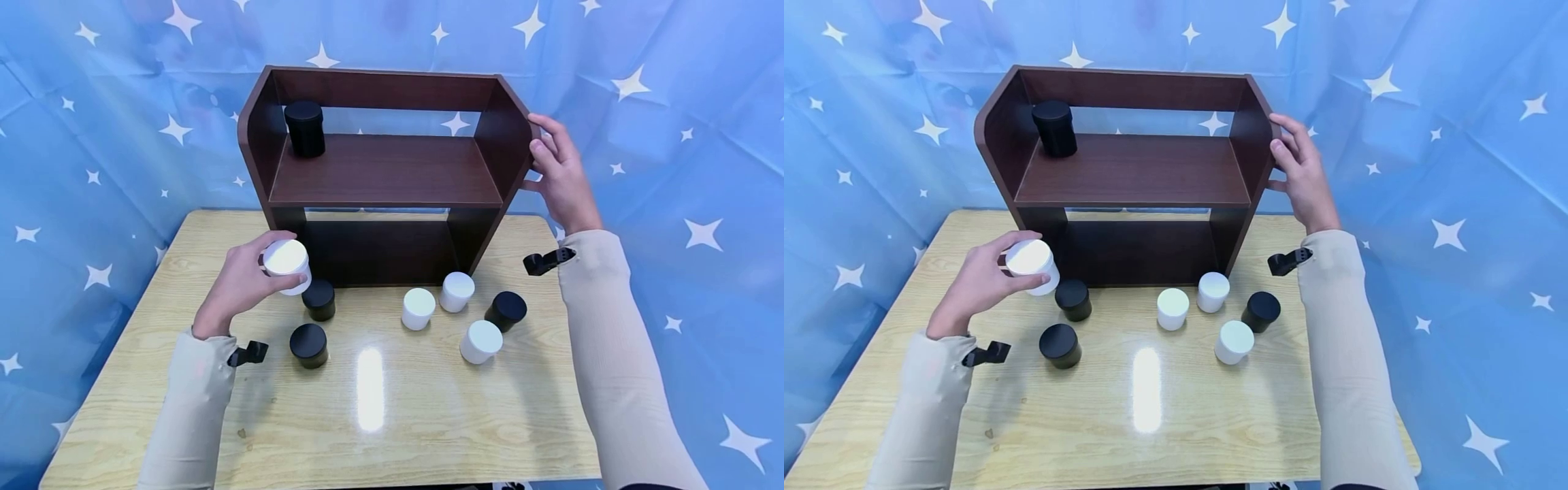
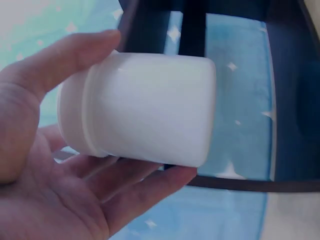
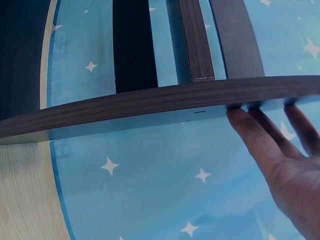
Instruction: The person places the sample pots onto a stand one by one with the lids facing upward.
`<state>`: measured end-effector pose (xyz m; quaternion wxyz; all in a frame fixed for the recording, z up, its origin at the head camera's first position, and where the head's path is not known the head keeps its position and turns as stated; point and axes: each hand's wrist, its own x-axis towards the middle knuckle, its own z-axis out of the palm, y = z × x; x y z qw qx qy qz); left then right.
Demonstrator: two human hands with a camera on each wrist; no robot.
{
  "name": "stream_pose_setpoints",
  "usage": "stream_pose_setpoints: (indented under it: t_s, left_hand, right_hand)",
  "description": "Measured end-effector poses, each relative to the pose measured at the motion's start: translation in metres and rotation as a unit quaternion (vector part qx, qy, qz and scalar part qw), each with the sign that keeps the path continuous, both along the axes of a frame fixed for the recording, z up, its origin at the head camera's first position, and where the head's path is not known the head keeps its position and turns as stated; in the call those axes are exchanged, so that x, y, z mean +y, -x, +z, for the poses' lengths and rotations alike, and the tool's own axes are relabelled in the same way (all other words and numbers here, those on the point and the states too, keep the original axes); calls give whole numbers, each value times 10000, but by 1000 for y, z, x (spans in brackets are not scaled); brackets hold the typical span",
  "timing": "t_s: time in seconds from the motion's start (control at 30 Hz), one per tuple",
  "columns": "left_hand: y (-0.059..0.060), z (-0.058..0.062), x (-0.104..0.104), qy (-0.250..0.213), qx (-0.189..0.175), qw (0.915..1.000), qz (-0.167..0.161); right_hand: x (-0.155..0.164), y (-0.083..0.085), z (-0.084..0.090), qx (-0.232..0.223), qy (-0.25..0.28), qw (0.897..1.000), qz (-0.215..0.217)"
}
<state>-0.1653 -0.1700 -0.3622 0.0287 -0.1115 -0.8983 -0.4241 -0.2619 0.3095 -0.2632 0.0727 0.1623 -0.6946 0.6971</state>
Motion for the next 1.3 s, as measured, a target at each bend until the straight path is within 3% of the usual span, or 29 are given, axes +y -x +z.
stream_pose_setpoints:
  t_s: [0.17, 0.37, 0.6, 0.73, 1.0, 1.3]
  left_hand:
    - [-6, 18, 13, 50, 304, 9993, 207]
    - [-11, 31, 26, 16, 343, 9980, 538]
    - [-10, 41, 34, -49, 526, 9967, 617]
    - [-9, 53, 40, -127, 684, 9958, 602]
    - [0, 82, 52, -90, 1153, 9915, 595]
    - [19, 102, 62, 50, 1368, 9877, 761]
  right_hand:
    - [1, 1, 0, 82, -39, 10000, 8]
    - [-1, 0, 0, -19, 21, 10000, 39]
    - [-1, -2, 0, -39, -57, 10000, 0]
    - [0, -2, 0, 19, -53, 10000, 3]
    - [2, -3, -1, -50, -94, 9999, -10]
    - [1, -4, 1, -62, -96, 9999, 38]
